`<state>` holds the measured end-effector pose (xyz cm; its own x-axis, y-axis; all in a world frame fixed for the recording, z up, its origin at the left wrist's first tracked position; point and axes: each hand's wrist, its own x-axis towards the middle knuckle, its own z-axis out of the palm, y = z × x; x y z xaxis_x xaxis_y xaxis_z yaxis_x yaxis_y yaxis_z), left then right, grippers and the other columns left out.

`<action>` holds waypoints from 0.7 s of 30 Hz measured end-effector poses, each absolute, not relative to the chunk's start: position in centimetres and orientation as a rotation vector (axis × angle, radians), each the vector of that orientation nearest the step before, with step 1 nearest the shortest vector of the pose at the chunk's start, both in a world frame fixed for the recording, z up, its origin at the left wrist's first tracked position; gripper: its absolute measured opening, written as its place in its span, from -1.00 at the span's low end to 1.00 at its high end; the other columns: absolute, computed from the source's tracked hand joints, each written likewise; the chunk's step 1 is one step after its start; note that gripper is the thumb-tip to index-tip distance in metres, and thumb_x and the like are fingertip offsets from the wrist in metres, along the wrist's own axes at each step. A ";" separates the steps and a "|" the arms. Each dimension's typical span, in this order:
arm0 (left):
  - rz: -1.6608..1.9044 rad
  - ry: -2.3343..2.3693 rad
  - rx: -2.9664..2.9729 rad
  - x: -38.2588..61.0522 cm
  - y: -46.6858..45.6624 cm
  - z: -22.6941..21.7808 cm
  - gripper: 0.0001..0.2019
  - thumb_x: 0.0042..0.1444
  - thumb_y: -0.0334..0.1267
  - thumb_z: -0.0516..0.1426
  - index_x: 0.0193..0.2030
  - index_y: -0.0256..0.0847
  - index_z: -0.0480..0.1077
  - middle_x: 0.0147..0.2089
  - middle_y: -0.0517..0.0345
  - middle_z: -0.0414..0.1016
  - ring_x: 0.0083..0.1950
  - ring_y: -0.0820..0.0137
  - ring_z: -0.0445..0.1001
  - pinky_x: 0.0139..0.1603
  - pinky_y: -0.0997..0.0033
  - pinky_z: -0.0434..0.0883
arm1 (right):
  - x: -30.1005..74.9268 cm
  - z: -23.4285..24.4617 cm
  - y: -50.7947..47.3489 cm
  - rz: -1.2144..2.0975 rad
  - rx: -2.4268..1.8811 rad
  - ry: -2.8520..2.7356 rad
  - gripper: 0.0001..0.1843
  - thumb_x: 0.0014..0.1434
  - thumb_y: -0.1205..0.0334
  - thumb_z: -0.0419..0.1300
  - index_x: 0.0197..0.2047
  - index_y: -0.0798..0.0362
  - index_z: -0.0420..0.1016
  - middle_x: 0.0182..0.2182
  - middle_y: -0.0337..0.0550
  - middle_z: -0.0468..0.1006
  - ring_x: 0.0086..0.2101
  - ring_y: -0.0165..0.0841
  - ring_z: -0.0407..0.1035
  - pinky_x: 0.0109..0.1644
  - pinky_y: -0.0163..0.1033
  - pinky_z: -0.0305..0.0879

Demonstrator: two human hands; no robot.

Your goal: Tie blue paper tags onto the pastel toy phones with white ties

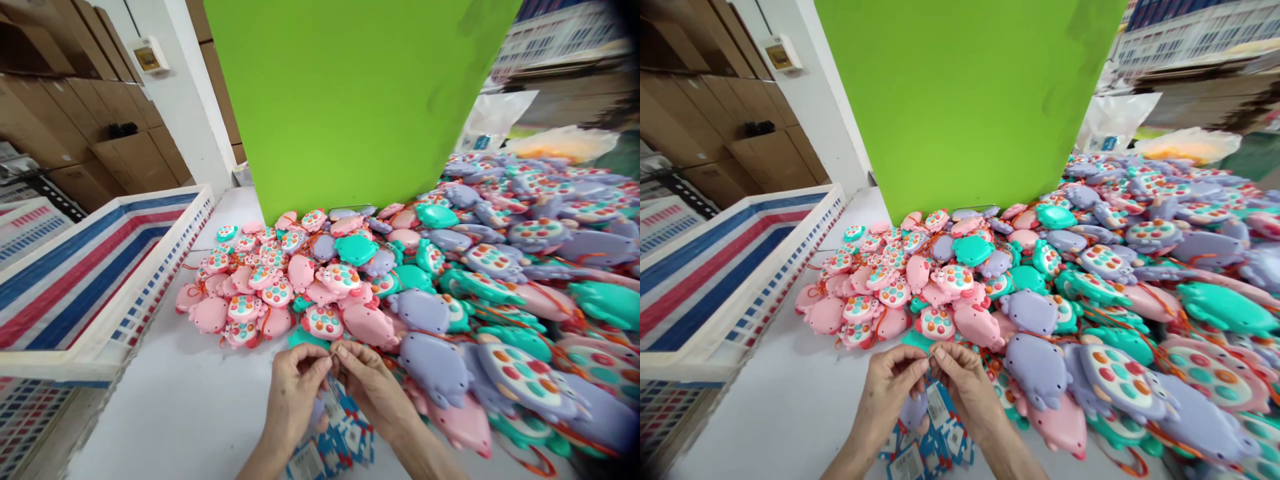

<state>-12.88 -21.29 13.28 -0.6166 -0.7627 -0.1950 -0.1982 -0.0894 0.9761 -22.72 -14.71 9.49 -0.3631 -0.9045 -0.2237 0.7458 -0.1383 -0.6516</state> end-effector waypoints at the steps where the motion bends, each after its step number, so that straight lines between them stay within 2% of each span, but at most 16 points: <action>1: -1.753 -1.760 1.045 -12.9 -21.3 13.3 -0.86 -0.06 -0.28 0.12 -0.45 -0.31 0.44 -0.70 0.27 0.29 -0.67 0.53 0.23 -0.64 0.57 0.20 | -22.6 9.5 -14.7 -1.765 -0.267 0.852 -0.85 -0.12 0.17 0.34 -0.48 0.08 0.54 -0.63 -0.32 0.41 -0.54 -0.52 0.23 -0.40 -0.42 0.19; 4: -1.745 -1.769 1.059 -12.8 -21.3 13.3 -0.86 -0.06 -0.28 0.12 -0.45 -0.32 0.44 -0.70 0.28 0.28 -0.67 0.53 0.22 -0.64 0.57 0.20 | -22.5 9.4 -14.6 -1.770 -0.318 0.940 -0.84 -0.12 0.15 0.33 -0.46 0.06 0.55 -0.60 -0.30 0.45 -0.51 -0.48 0.26 -0.36 -0.37 0.21; 9: -1.762 -1.757 1.077 -12.6 -21.4 13.0 -0.85 -0.06 -0.28 0.11 -0.45 -0.34 0.43 -0.71 0.27 0.28 -0.67 0.53 0.23 -0.65 0.58 0.21 | -23.0 9.3 -14.0 -1.682 -0.641 1.202 -0.86 0.01 0.19 0.24 -0.34 0.04 0.55 -0.52 -0.24 0.49 -0.44 -0.40 0.31 -0.27 -0.27 0.22; 12: -1.787 -1.769 1.037 -12.4 -21.6 12.8 -0.85 -0.05 -0.28 0.11 -0.46 -0.34 0.42 -0.71 0.27 0.29 -0.68 0.54 0.23 -0.64 0.58 0.22 | -23.5 9.5 -13.9 -1.642 -0.572 1.097 -0.85 -0.01 0.20 0.26 -0.33 0.04 0.53 -0.49 -0.24 0.50 -0.41 -0.40 0.33 -0.25 -0.27 0.21; 17: -1.802 -1.902 1.005 -11.7 -22.0 13.3 -0.86 -0.06 -0.29 0.11 -0.52 -0.31 0.41 -0.72 0.26 0.29 -0.68 0.54 0.24 -0.63 0.58 0.22 | -24.0 10.6 -14.1 -1.474 -0.423 0.884 -0.70 -0.16 0.24 0.35 -0.30 0.05 0.44 -0.58 -0.34 0.41 -0.50 -0.50 0.28 -0.35 -0.37 0.16; 21: -1.850 -1.893 1.039 -11.3 -22.1 13.8 -0.85 -0.09 -0.30 0.12 -0.58 -0.31 0.38 -0.76 0.27 0.27 -0.72 0.55 0.22 -0.67 0.59 0.18 | -23.9 11.4 -14.1 -1.420 -0.561 1.073 -0.70 -0.14 0.21 0.32 -0.31 0.07 0.37 -0.60 -0.36 0.38 -0.53 -0.51 0.21 -0.44 -0.41 0.08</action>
<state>-11.25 -22.14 13.82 -0.6949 -0.6667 -0.2695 -0.2846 -0.0891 0.9545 -23.86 -14.07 11.35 -0.1740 -0.9512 -0.2550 0.5049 0.1361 -0.8524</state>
